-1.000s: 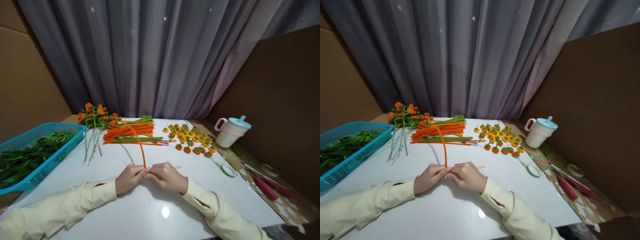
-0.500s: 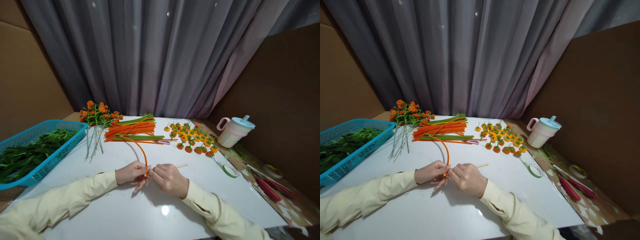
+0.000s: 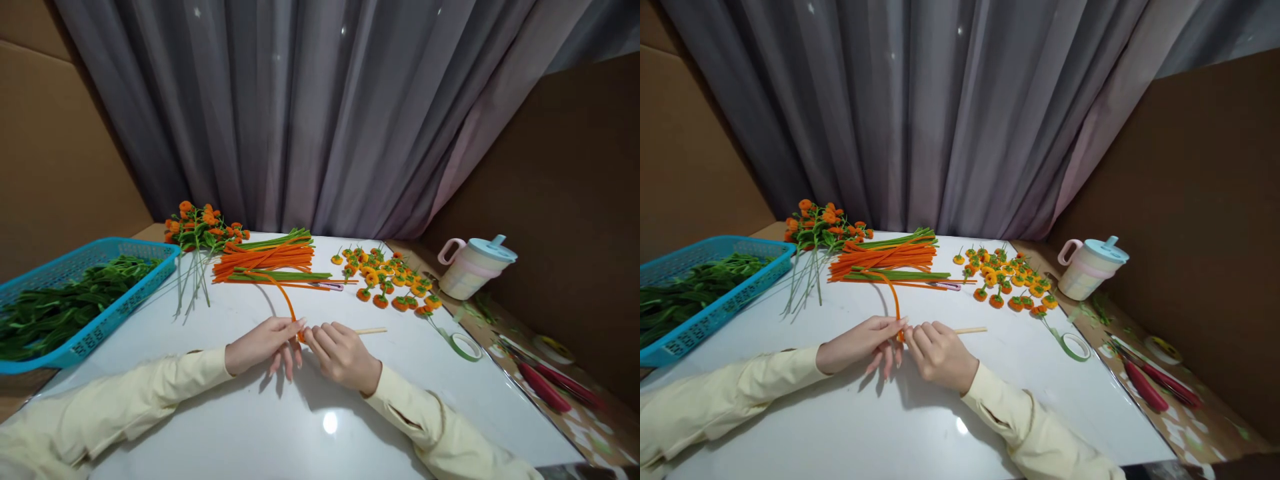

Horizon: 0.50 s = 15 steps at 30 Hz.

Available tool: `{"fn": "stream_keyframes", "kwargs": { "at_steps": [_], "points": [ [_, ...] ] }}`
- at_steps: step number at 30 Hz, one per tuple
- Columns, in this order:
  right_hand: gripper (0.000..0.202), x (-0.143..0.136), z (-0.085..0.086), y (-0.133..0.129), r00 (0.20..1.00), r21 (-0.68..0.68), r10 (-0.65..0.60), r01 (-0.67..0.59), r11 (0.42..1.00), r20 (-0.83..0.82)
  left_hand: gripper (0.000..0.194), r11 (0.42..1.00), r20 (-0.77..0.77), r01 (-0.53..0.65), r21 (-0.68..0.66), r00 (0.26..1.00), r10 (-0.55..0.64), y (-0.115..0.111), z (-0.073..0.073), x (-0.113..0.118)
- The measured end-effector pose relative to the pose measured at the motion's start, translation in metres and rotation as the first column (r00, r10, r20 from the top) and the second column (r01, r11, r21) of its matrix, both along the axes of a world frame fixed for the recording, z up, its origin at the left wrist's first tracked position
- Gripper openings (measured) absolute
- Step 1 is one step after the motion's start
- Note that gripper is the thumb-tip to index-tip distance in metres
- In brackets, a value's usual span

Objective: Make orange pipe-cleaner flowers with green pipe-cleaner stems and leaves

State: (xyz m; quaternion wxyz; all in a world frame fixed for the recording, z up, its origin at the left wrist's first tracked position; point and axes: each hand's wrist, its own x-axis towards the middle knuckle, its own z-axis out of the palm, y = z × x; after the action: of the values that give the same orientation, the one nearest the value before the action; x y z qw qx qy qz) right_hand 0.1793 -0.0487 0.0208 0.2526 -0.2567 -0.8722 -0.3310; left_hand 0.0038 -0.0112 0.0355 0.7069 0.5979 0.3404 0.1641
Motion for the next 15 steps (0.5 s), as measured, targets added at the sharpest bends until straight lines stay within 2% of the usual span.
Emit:
{"fn": "stream_keyframes", "kwargs": {
  "at_steps": [5,9,15],
  "points": [
    [0.026,0.001,0.006,-0.002,0.999,0.035,-0.013,0.014,0.999,-0.032,0.044,0.996,0.002,0.023,0.092,1.0,-0.024,-0.007,0.023,-0.005],
    [0.026,0.004,0.016,0.007,1.0,0.045,0.007,-0.006,0.999,-0.029,0.041,0.971,0.046,-0.03,0.236,0.999,0.019,-0.005,0.029,-0.006],
    [0.024,0.005,0.057,0.053,0.995,0.154,0.089,-0.095,0.983,0.042,0.039,0.888,0.147,-0.193,0.418,0.979,0.144,0.025,0.035,-0.013]
  ]
}}
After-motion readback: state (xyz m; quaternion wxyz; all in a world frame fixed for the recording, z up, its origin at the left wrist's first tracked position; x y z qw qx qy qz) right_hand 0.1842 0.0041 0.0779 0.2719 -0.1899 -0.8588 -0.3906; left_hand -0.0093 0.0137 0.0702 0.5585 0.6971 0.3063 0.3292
